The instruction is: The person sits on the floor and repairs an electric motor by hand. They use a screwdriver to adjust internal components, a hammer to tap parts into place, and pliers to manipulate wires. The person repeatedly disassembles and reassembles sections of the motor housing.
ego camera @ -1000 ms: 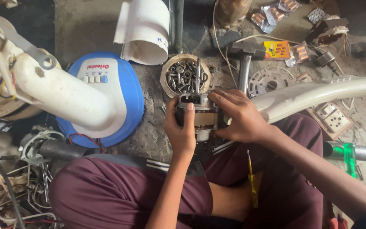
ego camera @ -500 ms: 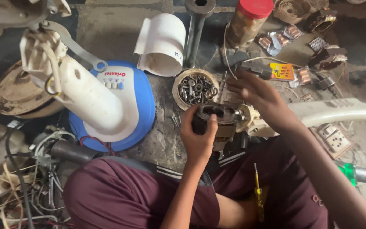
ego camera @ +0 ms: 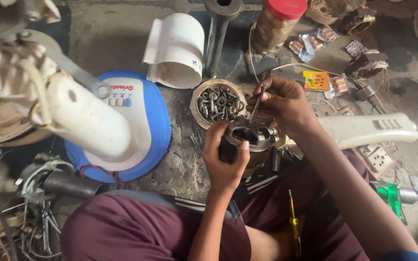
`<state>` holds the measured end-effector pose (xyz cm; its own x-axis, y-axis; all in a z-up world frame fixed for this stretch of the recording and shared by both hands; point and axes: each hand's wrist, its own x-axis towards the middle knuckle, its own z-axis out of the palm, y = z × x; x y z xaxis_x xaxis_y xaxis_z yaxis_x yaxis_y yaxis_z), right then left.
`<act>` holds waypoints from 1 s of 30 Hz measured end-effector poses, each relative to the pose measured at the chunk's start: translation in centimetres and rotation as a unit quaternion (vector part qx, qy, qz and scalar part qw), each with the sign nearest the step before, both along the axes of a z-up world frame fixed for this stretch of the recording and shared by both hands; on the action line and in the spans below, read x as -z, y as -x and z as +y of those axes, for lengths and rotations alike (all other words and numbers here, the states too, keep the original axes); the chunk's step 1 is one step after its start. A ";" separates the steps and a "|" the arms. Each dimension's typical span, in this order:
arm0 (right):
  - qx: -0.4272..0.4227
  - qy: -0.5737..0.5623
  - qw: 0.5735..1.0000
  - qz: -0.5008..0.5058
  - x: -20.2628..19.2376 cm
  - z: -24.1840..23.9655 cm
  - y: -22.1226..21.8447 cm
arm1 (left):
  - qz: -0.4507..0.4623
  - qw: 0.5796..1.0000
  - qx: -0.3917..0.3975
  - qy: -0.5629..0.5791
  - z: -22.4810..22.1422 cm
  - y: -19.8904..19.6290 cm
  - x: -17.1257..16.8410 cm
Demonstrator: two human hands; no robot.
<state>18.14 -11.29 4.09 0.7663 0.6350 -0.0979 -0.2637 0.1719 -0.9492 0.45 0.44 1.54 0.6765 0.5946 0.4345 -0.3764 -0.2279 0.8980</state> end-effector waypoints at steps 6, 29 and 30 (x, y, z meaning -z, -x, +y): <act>0.091 0.039 0.995 -0.001 0.2 0.5 1.3 | 0.012 1.000 -0.004 -0.004 0.2 -0.7 1.0; 0.031 0.121 0.992 -0.006 0.5 1.5 -0.8 | 0.032 0.998 -0.025 0.051 0.7 -0.2 0.5; 0.043 0.138 0.990 -0.006 0.9 1.4 -0.9 | 0.029 0.998 -0.029 0.041 0.7 -0.2 0.6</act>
<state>19.03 -9.84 3.18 0.8189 0.5172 -0.2489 -0.2482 -0.0718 -0.9660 0.68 1.11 0.93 0.6626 0.6657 0.3433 -0.3112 -0.1722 0.9346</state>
